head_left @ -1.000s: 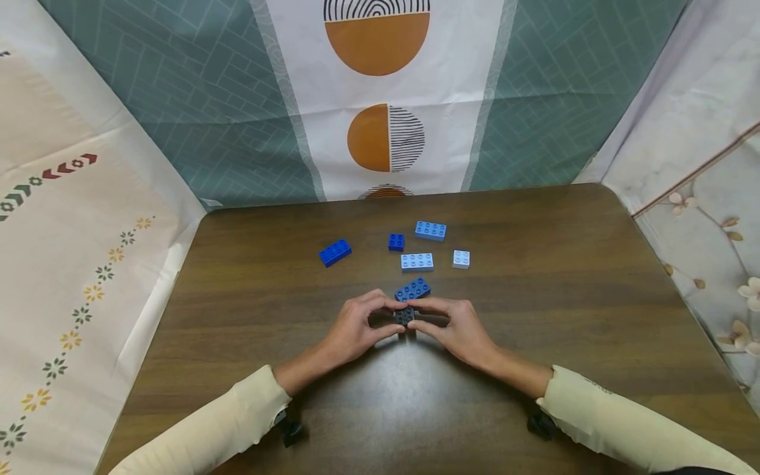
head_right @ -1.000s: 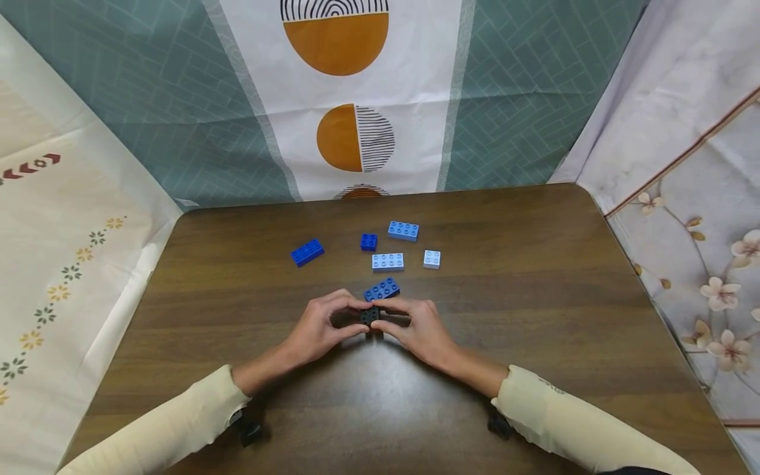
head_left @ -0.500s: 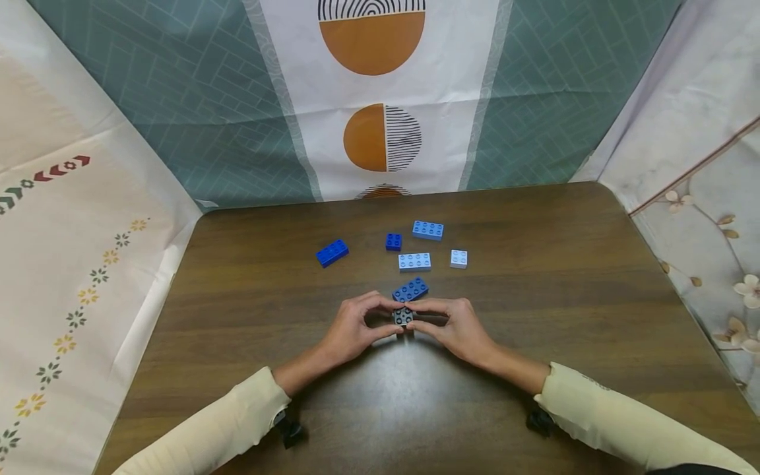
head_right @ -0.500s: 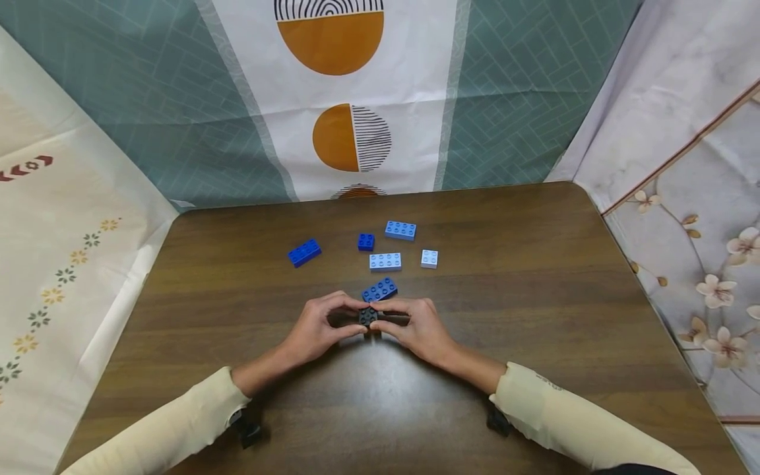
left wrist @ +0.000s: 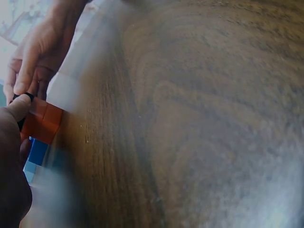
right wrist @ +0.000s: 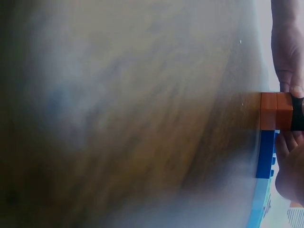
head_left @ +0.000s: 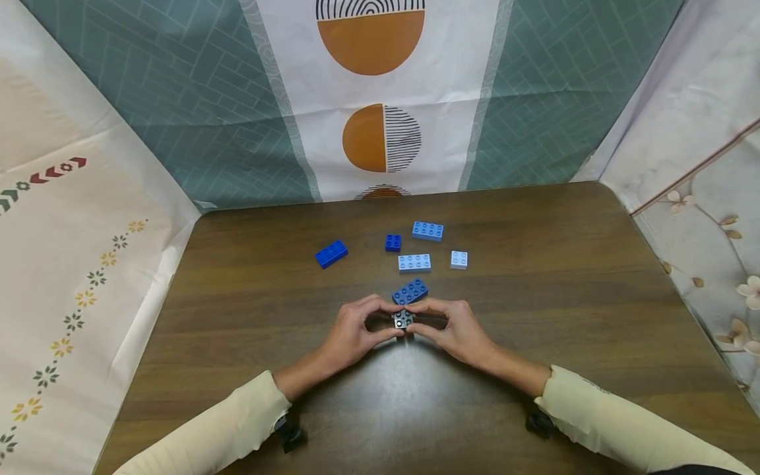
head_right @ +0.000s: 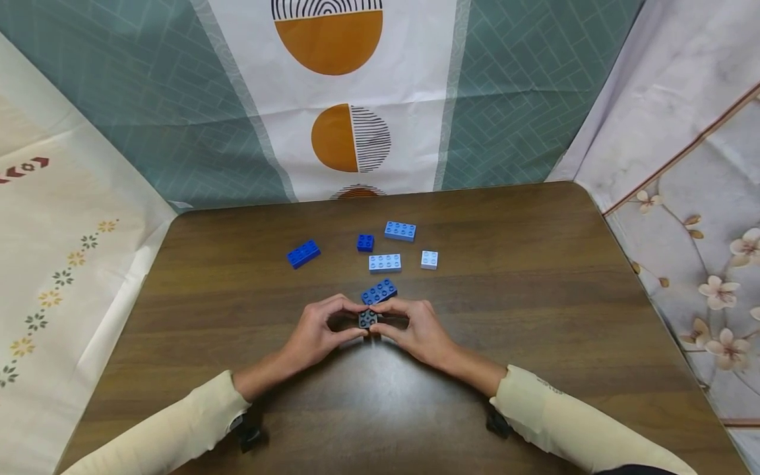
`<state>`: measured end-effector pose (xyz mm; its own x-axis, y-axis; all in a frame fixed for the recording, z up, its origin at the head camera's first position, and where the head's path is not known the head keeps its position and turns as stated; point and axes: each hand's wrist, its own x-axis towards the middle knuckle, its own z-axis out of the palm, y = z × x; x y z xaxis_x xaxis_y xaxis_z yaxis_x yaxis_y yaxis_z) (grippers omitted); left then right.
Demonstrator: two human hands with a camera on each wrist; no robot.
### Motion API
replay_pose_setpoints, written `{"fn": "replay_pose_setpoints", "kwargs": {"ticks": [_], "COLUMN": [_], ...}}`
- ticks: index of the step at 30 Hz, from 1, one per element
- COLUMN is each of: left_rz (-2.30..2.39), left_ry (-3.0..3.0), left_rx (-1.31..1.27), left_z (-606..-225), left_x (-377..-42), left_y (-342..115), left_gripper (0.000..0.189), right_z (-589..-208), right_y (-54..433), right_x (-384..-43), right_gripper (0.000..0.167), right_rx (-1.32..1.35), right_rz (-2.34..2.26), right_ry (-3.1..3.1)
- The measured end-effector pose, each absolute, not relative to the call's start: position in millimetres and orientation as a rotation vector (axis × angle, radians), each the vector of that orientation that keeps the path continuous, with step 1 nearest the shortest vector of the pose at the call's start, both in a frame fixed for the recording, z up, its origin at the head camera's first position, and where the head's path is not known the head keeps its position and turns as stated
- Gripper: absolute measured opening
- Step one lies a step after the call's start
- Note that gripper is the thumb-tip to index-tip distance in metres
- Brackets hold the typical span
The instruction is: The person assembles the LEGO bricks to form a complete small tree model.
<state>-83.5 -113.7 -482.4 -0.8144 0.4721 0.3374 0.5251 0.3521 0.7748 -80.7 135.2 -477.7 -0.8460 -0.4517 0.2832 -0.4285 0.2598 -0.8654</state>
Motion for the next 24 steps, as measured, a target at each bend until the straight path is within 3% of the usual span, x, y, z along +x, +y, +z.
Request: {"fn": "replay_pose_setpoints", "kwargs": {"ticks": [24], "left_rz": [-1.349], "left_ry": [-2.580], "left_rx": [-0.926], "left_z": [-482.9], "left_x": [-78.1], "left_y": [-110.2], "left_gripper": [0.040], "right_z": [-469.3], "right_y": [134.4], "right_x": [-86.4], "right_gripper": [0.031], "right_rx": [-0.722], "right_rz": [-1.739], "right_ry": [2.275]}}
